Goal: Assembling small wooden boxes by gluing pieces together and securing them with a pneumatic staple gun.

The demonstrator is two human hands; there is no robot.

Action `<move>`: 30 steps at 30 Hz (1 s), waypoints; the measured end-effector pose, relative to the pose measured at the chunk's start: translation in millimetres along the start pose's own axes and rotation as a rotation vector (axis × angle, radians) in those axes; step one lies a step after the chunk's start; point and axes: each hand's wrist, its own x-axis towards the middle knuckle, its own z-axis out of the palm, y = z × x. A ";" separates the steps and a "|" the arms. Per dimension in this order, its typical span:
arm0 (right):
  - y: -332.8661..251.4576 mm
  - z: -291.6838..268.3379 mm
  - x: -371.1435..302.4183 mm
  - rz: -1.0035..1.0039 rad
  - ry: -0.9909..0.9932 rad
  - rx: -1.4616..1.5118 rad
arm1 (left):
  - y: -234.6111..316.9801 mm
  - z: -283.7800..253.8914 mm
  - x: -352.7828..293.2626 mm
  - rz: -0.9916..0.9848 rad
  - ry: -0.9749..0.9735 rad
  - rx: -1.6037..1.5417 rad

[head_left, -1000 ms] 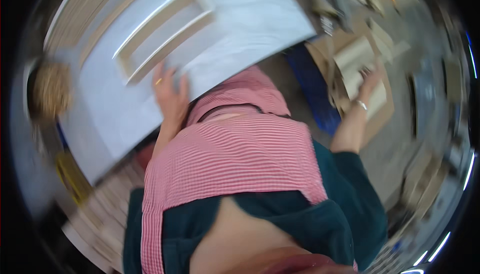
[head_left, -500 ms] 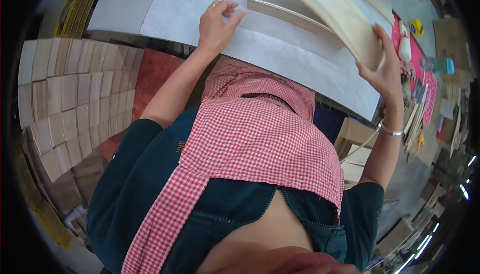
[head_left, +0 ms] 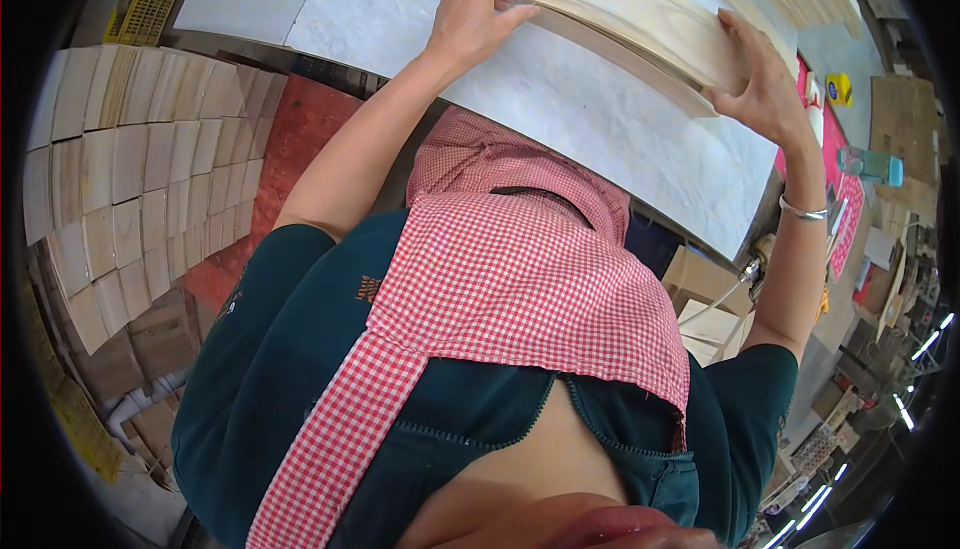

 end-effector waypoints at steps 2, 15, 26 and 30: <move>-0.9 -0.1 0.4 0.009 -0.008 -0.007 | 1.4 0.9 0.8 0.021 0.009 0.021; 20.2 24.2 -3.3 -0.003 -0.014 -0.015 | 23.0 -10.8 7.4 0.234 -0.030 0.401; 25.9 47.4 -3.1 -0.016 0.001 -0.060 | 21.6 -10.7 8.6 0.295 -0.015 0.472; 33.9 49.1 -2.8 -0.039 -0.013 -0.123 | 16.1 -6.8 7.9 0.294 0.020 0.429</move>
